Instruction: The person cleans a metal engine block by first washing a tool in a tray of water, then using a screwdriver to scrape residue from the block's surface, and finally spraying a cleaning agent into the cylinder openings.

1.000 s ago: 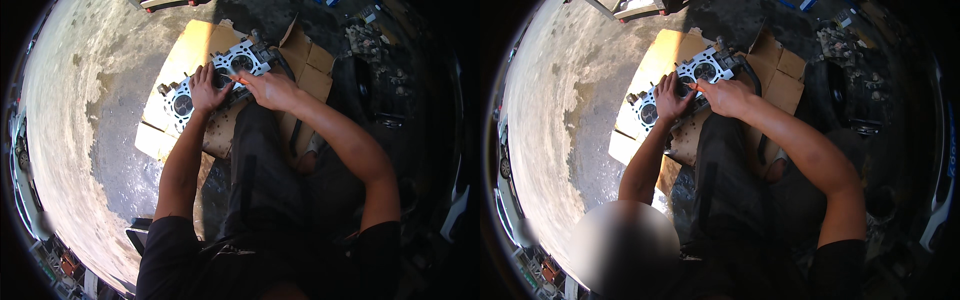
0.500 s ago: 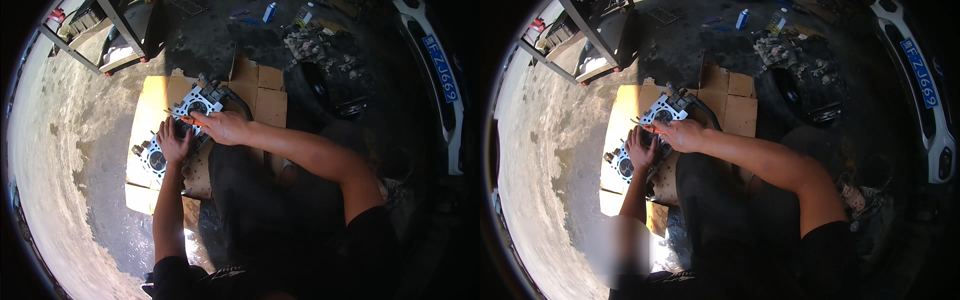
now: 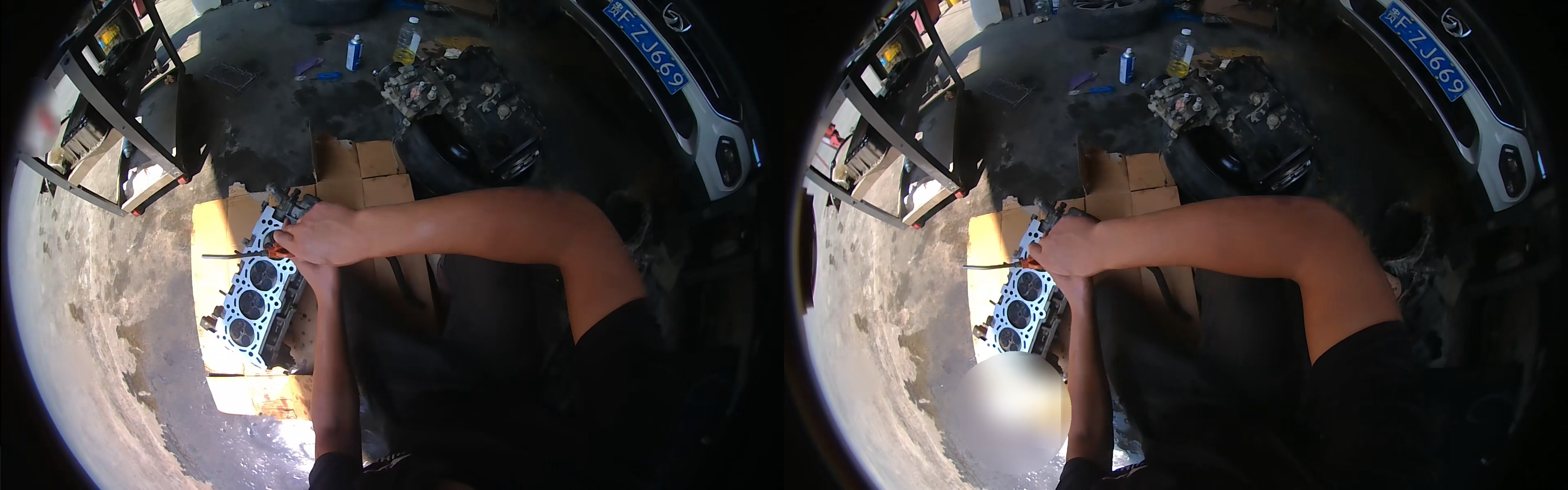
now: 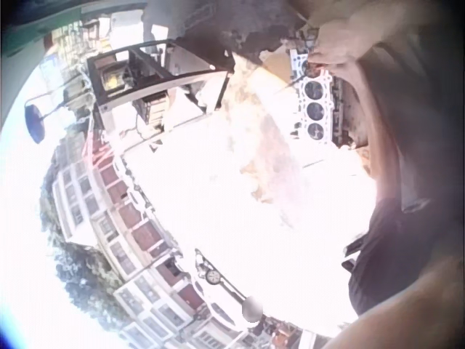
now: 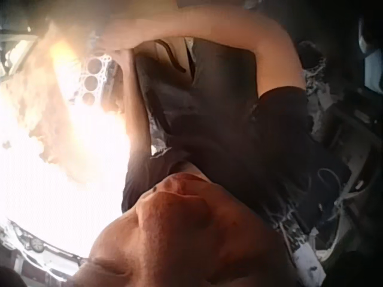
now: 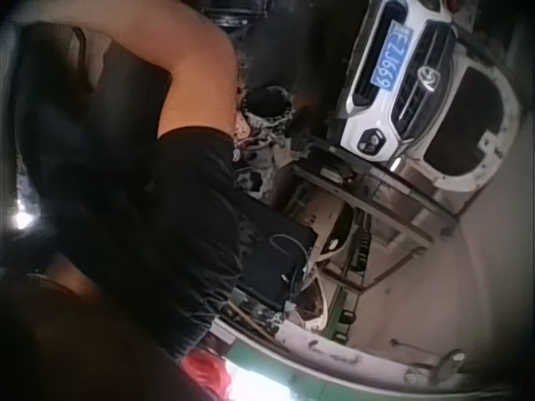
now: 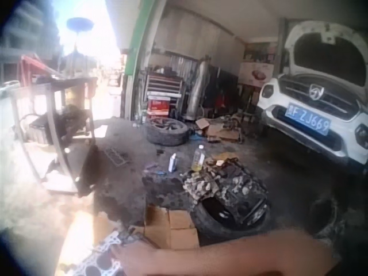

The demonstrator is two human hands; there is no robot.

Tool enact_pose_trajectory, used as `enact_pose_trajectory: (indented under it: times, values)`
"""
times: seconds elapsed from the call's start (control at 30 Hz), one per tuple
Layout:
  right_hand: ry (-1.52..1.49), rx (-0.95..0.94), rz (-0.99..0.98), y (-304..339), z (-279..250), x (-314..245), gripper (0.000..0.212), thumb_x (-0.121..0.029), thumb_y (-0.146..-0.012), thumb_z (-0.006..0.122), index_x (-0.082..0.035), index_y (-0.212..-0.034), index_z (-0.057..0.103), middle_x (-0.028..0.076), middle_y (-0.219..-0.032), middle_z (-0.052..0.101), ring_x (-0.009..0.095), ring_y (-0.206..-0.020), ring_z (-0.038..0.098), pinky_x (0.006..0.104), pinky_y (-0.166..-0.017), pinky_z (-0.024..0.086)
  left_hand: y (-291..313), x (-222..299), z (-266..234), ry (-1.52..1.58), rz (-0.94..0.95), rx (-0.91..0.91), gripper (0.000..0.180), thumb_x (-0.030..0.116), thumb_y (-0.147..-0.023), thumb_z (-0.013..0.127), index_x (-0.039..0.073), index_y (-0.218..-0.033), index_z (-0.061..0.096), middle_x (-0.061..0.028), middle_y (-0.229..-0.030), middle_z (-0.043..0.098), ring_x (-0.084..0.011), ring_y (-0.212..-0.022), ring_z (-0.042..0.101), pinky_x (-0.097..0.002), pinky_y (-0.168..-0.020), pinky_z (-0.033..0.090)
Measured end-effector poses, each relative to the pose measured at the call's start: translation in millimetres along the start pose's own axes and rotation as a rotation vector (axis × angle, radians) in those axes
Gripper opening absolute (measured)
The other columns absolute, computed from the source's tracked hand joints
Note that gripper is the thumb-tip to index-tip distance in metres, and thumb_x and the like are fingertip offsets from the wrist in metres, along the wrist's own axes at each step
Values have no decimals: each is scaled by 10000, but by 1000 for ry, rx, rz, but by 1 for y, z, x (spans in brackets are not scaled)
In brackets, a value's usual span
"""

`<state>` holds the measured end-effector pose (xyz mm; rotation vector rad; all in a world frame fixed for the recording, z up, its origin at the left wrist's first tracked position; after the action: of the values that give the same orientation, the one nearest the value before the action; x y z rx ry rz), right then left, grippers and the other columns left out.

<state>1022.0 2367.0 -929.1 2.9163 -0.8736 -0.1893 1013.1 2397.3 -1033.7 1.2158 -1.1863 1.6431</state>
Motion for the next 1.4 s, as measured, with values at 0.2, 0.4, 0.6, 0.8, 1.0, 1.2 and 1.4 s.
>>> enact_pose_trajectory:
  times: [0.2, 0.4, 0.6, 0.8, 1.0, 1.2, 1.4]
  values:
    - [-496, -1, -198, 25, -20, 106, 308, -268, -921, 604, 0, -1072, 615, 131, -921, 694, 330, -827, 683, 408, -713, 533, 19, -80, 40, 322, -499, 58, 280, 170, -990, 583, 24, -1207, 483, -140, -1210, 589, -219, -984, 655, -361, -753, 573]
    - [-403, 156, 729, 85, 15, 509, 244, -212, -924, 561, 6, -894, 667, 132, -850, 706, 232, -821, 696, 378, -709, 526, 30, -45, 27, 395, -629, 165, 243, 250, -991, 524, 77, -1161, 517, -186, -1325, 550, -271, -1002, 650, -345, -655, 590]
    - [-792, 322, 1128, 120, 72, 759, 623, -200, -893, 691, -32, -1409, 384, 114, -1052, 638, 169, -896, 671, 322, -672, 536, 55, -65, 0, -46, -690, 233, 321, 206, -964, 488, 61, -1249, 519, -128, -1227, 536, -254, -1008, 604, -330, -657, 574]
    - [-359, 209, 1090, 26, 124, 878, 951, -249, -763, 805, 10, -1498, 261, 222, -1319, 543, 327, -1200, 559, 374, -966, 472, 103, -64, -15, 231, -925, 690, 463, 217, -946, 551, -28, -1337, 505, -134, -1092, 597, -254, -975, 564, -386, -763, 507]
    - [-169, 214, 799, -60, 139, 925, 1207, -350, -653, 892, -114, -1562, 133, 229, -1552, 306, 368, -1424, 337, 404, -1156, 327, 150, -39, -35, 332, -820, 947, 405, 314, -982, 516, 69, -1304, 509, -149, -1236, 610, -236, -1000, 615, -365, -751, 524]
    - [-244, 312, 670, -105, 168, 918, 775, -141, -619, 865, -99, -1276, 456, 180, -1258, 591, 359, -1171, 584, 423, -958, 472, 140, -14, -18, 233, -676, 1001, 227, 290, -961, 537, 111, -1100, 525, -128, -1087, 648, -191, -767, 668, -286, -525, 554]
    - [-376, 463, 437, -96, 123, 875, 684, -148, -681, 845, -77, -1273, 511, 105, -1223, 596, 240, -1158, 574, 352, -1014, 433, 106, 9, -89, -417, -748, 964, 319, 321, -1028, 505, 10, -997, 574, -109, -839, 679, -89, -514, 524, -229, -413, 410]
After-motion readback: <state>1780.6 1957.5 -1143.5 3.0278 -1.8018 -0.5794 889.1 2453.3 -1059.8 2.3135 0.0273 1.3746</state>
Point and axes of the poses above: each hand's wrist, its own y-axis away from the middle knuckle, its own z-axis out of the palm, x = y × z, the point moved 9 cm from there along -y, towards the middle knuckle
